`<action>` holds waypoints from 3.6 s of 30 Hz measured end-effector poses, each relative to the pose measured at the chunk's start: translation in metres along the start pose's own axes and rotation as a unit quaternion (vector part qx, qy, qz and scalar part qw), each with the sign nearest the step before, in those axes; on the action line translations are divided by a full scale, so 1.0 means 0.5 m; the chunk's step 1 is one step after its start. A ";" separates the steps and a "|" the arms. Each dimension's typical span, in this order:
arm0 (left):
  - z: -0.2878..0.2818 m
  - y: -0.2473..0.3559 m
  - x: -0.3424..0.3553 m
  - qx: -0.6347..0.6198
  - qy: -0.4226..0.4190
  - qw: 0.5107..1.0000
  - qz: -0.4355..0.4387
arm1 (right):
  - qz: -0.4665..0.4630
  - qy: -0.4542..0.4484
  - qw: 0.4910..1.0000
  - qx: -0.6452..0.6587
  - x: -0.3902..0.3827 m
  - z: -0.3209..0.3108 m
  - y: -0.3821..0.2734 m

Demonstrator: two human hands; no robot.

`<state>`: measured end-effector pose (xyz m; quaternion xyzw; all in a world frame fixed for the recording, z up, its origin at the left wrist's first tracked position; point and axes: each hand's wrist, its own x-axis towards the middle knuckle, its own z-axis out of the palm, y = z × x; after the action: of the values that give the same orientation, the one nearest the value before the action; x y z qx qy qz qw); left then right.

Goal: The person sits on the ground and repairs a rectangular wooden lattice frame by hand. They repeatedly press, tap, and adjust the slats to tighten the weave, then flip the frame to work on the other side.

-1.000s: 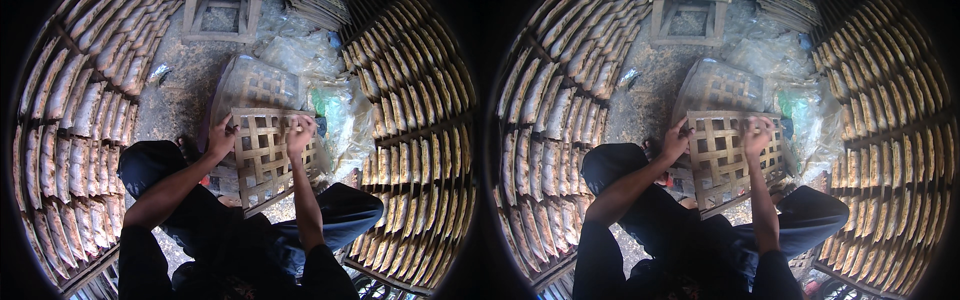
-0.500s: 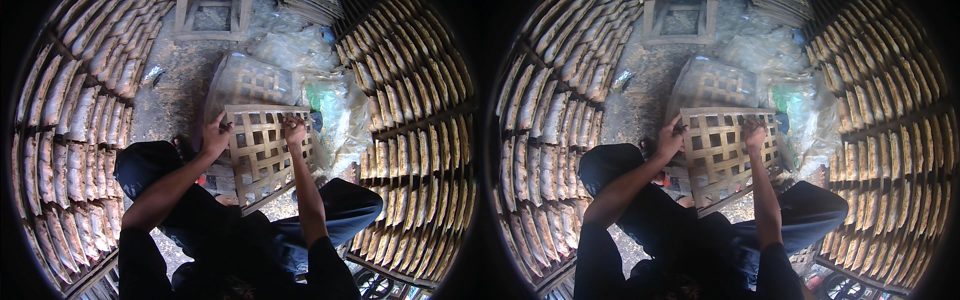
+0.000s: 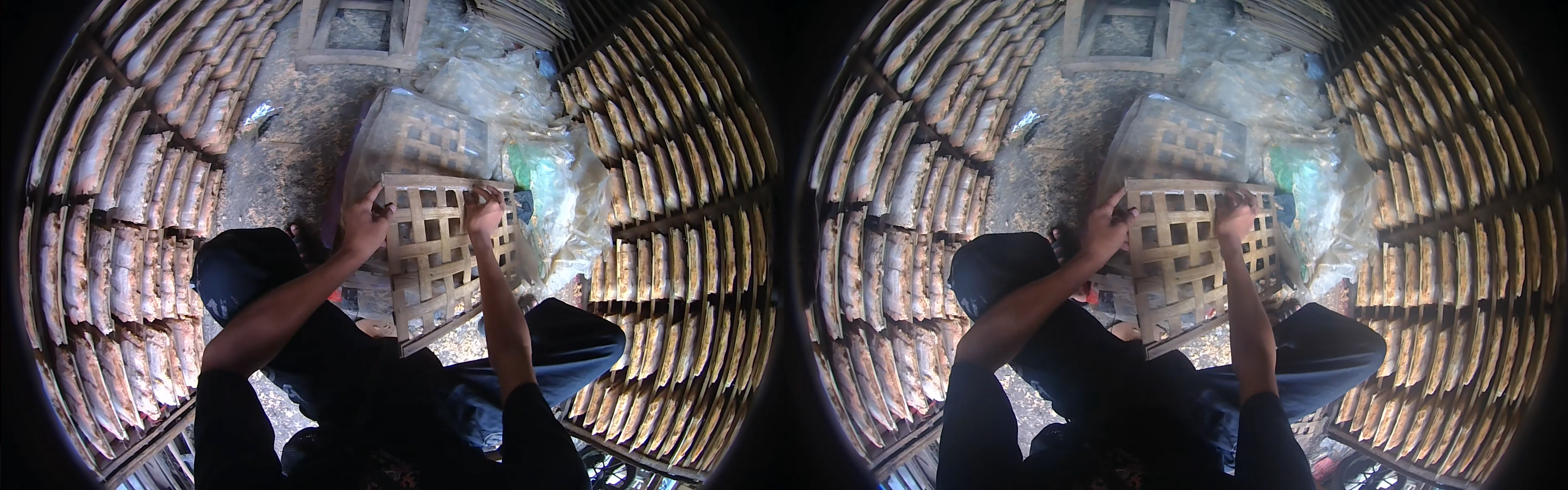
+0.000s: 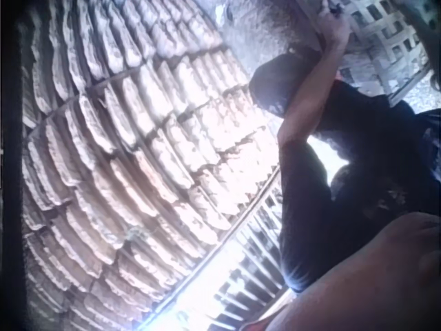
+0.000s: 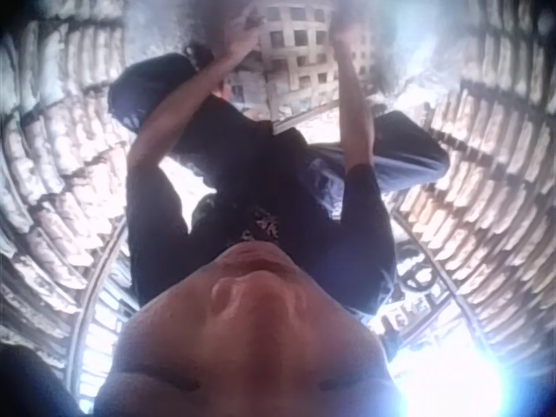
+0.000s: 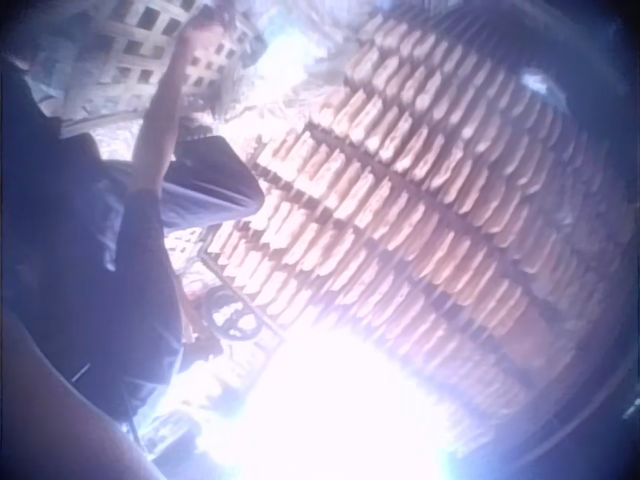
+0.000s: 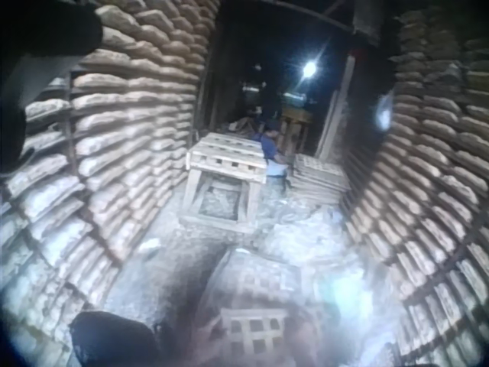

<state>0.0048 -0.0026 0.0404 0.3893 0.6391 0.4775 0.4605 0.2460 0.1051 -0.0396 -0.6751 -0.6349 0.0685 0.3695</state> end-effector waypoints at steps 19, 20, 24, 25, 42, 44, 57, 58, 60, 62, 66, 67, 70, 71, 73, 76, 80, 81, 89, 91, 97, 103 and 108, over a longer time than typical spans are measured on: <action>0.001 -0.044 0.015 0.106 -0.002 0.993 0.043 | 0.535 0.407 0.245 0.699 -0.030 -0.230 0.501; 0.009 -0.046 0.017 0.099 -0.007 0.994 0.047 | 0.541 0.414 0.244 0.690 -0.022 -0.240 0.519; -0.004 -0.023 -0.003 0.055 -0.013 0.998 0.008 | 0.535 0.283 0.162 0.779 -0.025 -0.218 0.465; -0.003 -0.030 -0.003 0.043 -0.012 0.999 0.009 | 0.524 0.248 0.232 0.781 -0.017 -0.199 0.434; 0.000 -0.002 -0.003 -0.006 -0.032 0.999 -0.021 | -0.022 0.012 1.000 0.011 -0.024 -0.042 -0.002; 0.000 -0.004 0.001 -0.001 -0.037 0.999 -0.023 | -0.011 0.002 1.000 0.003 -0.020 -0.036 -0.002; 0.004 0.002 -0.002 -0.003 -0.049 0.999 -0.020 | 0.140 -0.073 0.987 -0.013 0.002 0.078 0.059; 0.006 0.004 -0.003 -0.004 -0.051 0.999 -0.020 | 0.150 -0.067 0.986 -0.013 0.001 0.080 0.062; 0.009 0.008 -0.002 0.003 -0.053 0.998 -0.023 | 0.170 -0.053 0.984 -0.014 0.003 0.082 0.065; -0.007 -0.004 -0.005 0.012 -0.037 0.999 -0.027 | 0.224 -0.094 0.970 -0.011 0.000 0.072 -0.004; -0.003 -0.004 -0.003 -0.004 -0.052 0.998 -0.028 | 0.220 -0.076 0.972 0.042 -0.003 0.068 0.000; -0.002 0.002 -0.003 -0.010 -0.061 0.998 -0.032 | 0.246 -0.073 0.966 0.038 0.000 0.077 0.019; -0.006 0.015 -0.007 0.007 -0.066 0.997 -0.043 | 0.308 -0.071 0.947 0.051 0.011 0.106 0.055; -0.007 0.013 -0.006 0.001 -0.065 0.997 -0.044 | 0.319 -0.071 0.943 0.071 0.009 0.115 0.065; 0.001 0.003 0.000 -0.016 -0.070 0.997 -0.041 | 0.337 -0.048 0.935 0.102 0.018 0.134 0.111; 0.006 0.003 0.004 -0.005 -0.081 0.996 -0.039 | 0.336 -0.026 0.929 0.152 0.023 0.145 0.143; -0.008 -0.007 -0.001 0.009 -0.050 0.998 -0.029 | 0.297 -0.077 0.927 0.216 0.001 0.128 0.078; -0.005 -0.004 -0.001 0.013 -0.048 0.998 -0.027 | 0.295 -0.076 0.927 0.219 0.002 0.123 0.083; 0.011 -0.003 0.003 0.012 -0.049 0.999 -0.009 | 0.298 -0.009 0.901 0.316 0.012 0.122 0.096; 0.001 0.001 -0.004 0.015 -0.042 0.999 -0.009 | 0.305 -0.029 0.903 0.302 0.004 0.107 0.047; 0.001 0.006 -0.003 0.017 -0.047 0.998 -0.028 | 0.377 -0.072 0.918 0.098 0.020 0.051 -0.035; -0.006 -0.001 0.001 0.033 -0.050 0.998 -0.023 | 0.398 -0.073 0.914 -0.021 0.019 0.021 -0.105; 0.003 -0.003 -0.001 0.011 -0.060 0.998 -0.012 | 0.379 0.009 0.923 -0.060 0.012 0.056 -0.067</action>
<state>0.0062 -0.0030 0.0387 0.4141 0.6205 0.4406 0.4993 0.2047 0.1196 -0.0378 -0.8868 -0.3313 0.1586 0.2805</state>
